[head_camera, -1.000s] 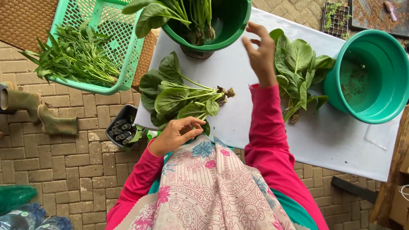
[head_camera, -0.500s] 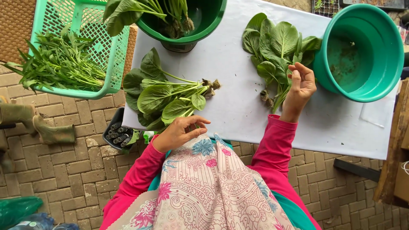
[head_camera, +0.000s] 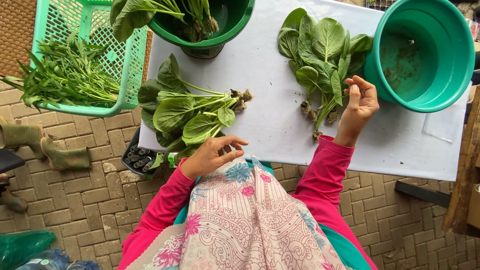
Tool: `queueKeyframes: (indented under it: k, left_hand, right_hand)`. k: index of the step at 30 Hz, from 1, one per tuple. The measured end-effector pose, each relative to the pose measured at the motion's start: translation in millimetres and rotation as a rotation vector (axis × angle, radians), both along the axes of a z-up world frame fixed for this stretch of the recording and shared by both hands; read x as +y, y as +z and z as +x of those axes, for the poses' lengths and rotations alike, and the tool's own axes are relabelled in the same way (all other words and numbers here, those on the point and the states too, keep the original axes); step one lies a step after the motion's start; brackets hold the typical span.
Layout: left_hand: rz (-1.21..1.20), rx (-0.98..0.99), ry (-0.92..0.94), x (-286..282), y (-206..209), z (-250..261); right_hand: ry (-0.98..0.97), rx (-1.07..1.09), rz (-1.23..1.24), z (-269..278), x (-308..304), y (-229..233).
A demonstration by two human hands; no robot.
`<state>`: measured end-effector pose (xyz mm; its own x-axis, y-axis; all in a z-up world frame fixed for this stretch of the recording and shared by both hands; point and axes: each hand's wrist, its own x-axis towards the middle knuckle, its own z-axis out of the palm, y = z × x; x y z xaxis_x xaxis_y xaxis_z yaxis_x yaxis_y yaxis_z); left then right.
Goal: The person sorts harvested leafy green vegetables on a white table, picking up bok choy bunches one at a time and placing them upright into a green bucket, while other greens sit in a green plastic basket nearby. The person continues transferring bunches from the table into the bucket throughout the clip.
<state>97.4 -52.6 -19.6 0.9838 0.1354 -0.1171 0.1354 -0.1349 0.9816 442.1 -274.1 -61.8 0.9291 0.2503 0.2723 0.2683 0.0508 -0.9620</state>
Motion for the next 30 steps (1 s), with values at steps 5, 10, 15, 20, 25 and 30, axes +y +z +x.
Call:
queueKeyframes:
  k: [5,10,15,20,25,30]
  left_hand:
    - [0.008,0.004,0.006,-2.3,-0.8,2.1]
    - [0.002,0.036,0.005,-5.4,1.9,4.6]
    - [-0.047,0.049,-0.059,-18.2,-9.0,29.4]
    - [0.006,0.065,-0.121,-50.9,-21.2,79.5]
    - [0.102,0.011,-0.238,-85.8,-66.3,127.2]
    - [0.280,-0.035,-0.140,-112.9,-142.0,188.0]
  right_hand:
    - [-0.015,-0.013,-0.008,4.2,-7.8,0.8]
    - [-0.050,-0.031,-0.091,18.4,-31.5,-12.5]
    - [-0.190,0.003,-0.384,48.3,-95.8,-64.6]
    - [-0.006,0.165,-0.709,41.5,-124.9,-104.2]
    - [0.057,0.228,-0.836,10.8,-76.2,-136.9]
    - [-0.174,-0.040,-0.925,-1.6,-57.3,-162.5]
